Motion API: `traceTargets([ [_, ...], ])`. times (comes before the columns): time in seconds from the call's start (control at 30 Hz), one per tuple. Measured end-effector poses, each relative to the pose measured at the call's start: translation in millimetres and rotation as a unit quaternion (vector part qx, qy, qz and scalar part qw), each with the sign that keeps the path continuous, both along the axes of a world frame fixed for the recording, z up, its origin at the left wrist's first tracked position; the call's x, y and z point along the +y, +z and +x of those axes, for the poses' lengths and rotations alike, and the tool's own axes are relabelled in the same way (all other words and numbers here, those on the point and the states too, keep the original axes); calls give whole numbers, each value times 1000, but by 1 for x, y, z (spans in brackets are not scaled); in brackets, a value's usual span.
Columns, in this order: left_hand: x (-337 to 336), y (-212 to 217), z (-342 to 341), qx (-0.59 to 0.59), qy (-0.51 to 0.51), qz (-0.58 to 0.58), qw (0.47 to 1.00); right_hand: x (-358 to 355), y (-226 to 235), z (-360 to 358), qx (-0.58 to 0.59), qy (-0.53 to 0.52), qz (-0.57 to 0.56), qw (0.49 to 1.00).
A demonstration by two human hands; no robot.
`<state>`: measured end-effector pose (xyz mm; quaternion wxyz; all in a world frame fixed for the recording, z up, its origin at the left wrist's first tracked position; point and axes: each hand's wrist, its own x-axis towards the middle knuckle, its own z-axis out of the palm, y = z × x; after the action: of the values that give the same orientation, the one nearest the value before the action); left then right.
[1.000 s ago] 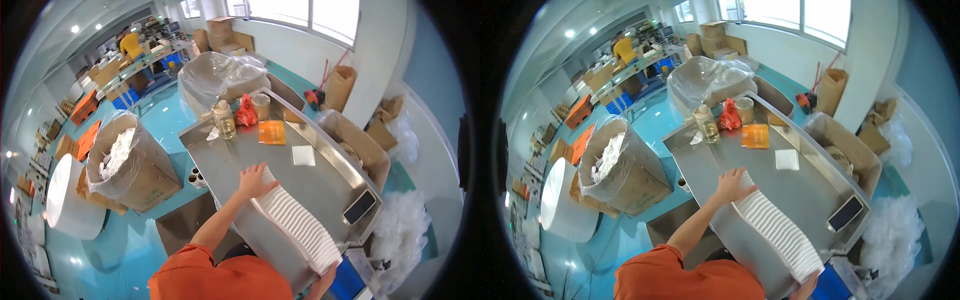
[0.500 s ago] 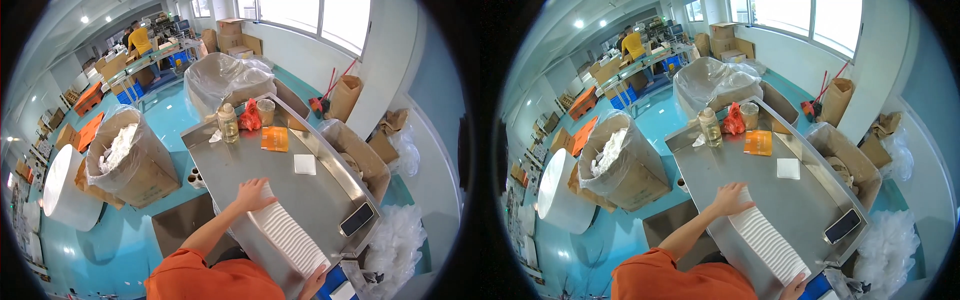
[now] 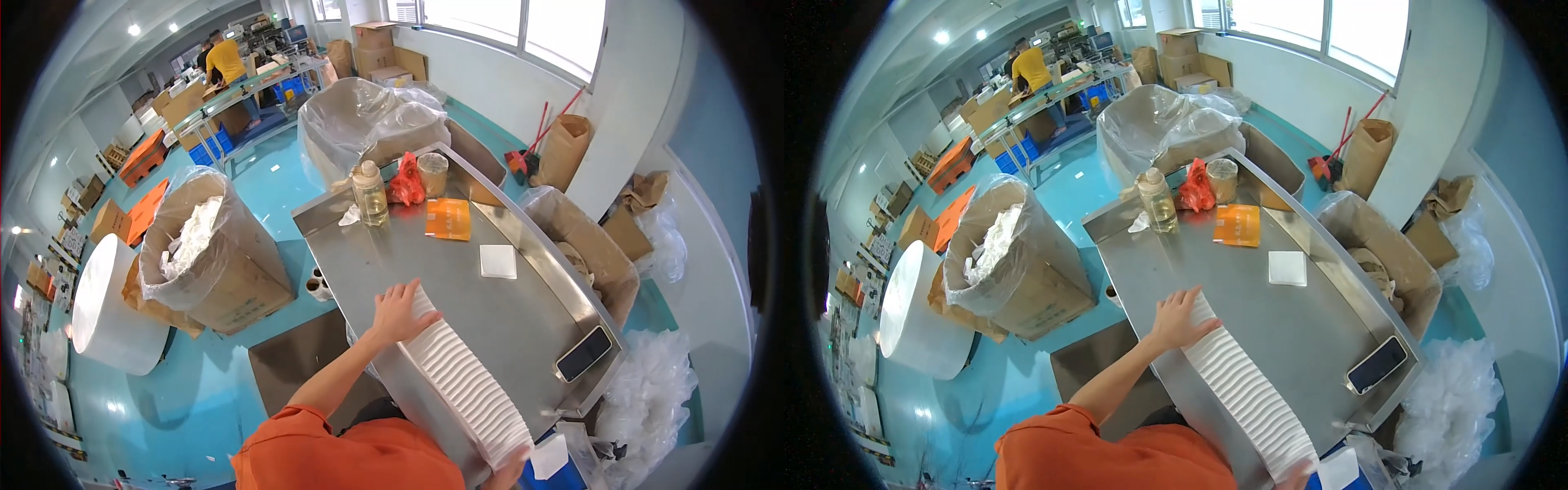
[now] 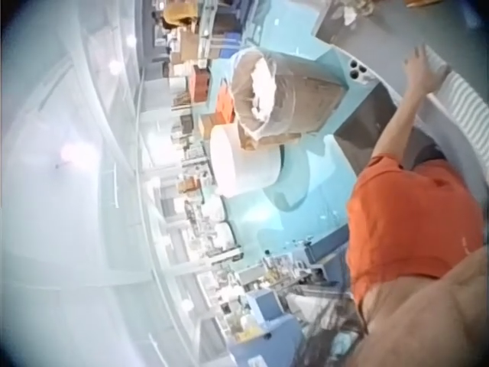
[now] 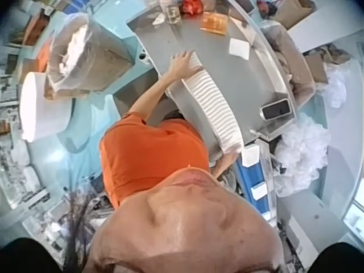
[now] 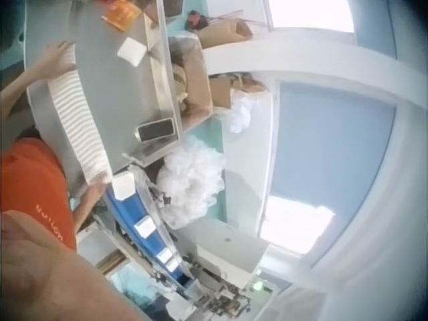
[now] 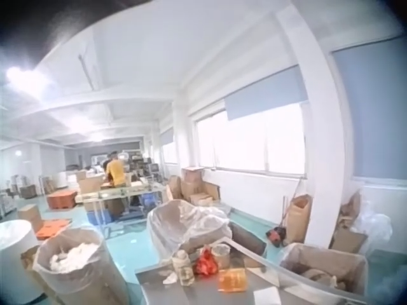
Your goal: Organizing and placing stacks of paper napkins onto a conveyor belt for packaging.
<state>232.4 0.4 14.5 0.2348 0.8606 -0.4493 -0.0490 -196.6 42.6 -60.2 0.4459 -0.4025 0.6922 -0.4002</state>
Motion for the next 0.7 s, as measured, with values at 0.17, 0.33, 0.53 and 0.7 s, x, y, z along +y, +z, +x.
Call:
traceTargets([
  [0.17, -3, 1, -6, 4, 10, -21, 1000, -5, 27, 24, -188, -46, 80, 978],
  [0.33, -3, -8, -4, -13, 25, -15, 999, 15, 17, -3, -233, -37, 110, 966],
  [0.53, -6, -1, -19, -3, 15, -1, 1000, -3, -6, 5, -44, 60, -107, 991],
  [0.7, -5, -4, -18, -4, 21, -8, 1000, -2, 10, 10, 77, 227, -176, 955],
])
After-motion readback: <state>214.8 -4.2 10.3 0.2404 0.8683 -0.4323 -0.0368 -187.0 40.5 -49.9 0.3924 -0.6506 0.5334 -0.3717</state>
